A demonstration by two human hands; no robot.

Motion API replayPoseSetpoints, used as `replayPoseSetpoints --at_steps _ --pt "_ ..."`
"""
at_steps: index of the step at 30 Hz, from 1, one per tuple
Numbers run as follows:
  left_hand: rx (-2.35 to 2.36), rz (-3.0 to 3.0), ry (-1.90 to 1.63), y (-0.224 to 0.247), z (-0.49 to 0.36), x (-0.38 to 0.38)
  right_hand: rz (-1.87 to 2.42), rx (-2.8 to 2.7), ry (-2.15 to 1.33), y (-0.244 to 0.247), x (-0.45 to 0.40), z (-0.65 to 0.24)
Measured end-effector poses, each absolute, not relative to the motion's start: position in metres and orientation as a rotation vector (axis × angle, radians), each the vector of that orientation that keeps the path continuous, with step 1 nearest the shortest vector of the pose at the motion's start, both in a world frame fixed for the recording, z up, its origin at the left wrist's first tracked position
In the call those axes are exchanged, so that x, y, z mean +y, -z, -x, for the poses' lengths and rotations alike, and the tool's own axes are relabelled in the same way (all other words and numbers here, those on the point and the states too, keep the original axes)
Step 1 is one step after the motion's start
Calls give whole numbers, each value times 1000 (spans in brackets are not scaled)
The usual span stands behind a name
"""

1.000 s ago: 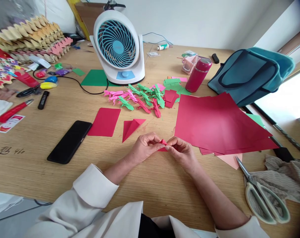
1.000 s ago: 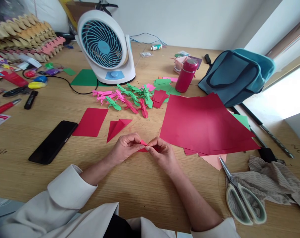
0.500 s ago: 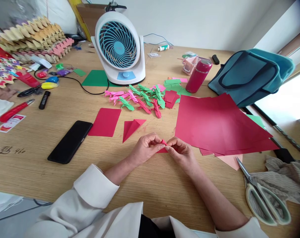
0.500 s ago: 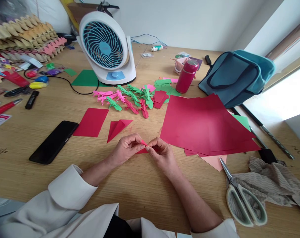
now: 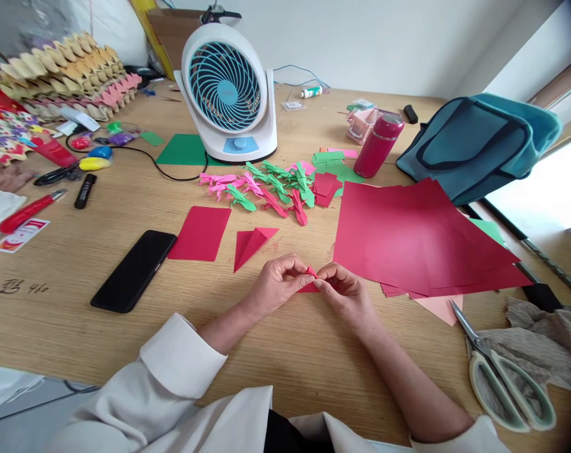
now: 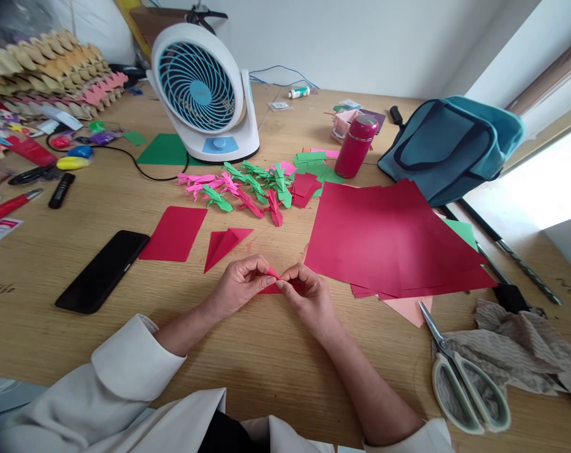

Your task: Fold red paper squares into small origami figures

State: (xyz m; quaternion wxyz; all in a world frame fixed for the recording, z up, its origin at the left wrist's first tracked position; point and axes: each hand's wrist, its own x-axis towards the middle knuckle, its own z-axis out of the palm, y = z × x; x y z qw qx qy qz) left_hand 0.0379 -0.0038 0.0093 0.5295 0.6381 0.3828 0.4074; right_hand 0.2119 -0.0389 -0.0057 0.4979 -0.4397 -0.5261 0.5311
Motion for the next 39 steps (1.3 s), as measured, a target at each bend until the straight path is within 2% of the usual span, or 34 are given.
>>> replayPoseSetpoints --at_steps 8,20,39 --pt "914 -1496 -956 -8 -38 -4 1090 -1364 -1182 0 -40 -212" --pt "974 -1463 -946 -7 -40 -4 1174 -1273 -1232 1 -42 -209" --pt "1026 -1636 -923 -12 -37 -5 1060 -1088 -1353 -2 -36 -209"
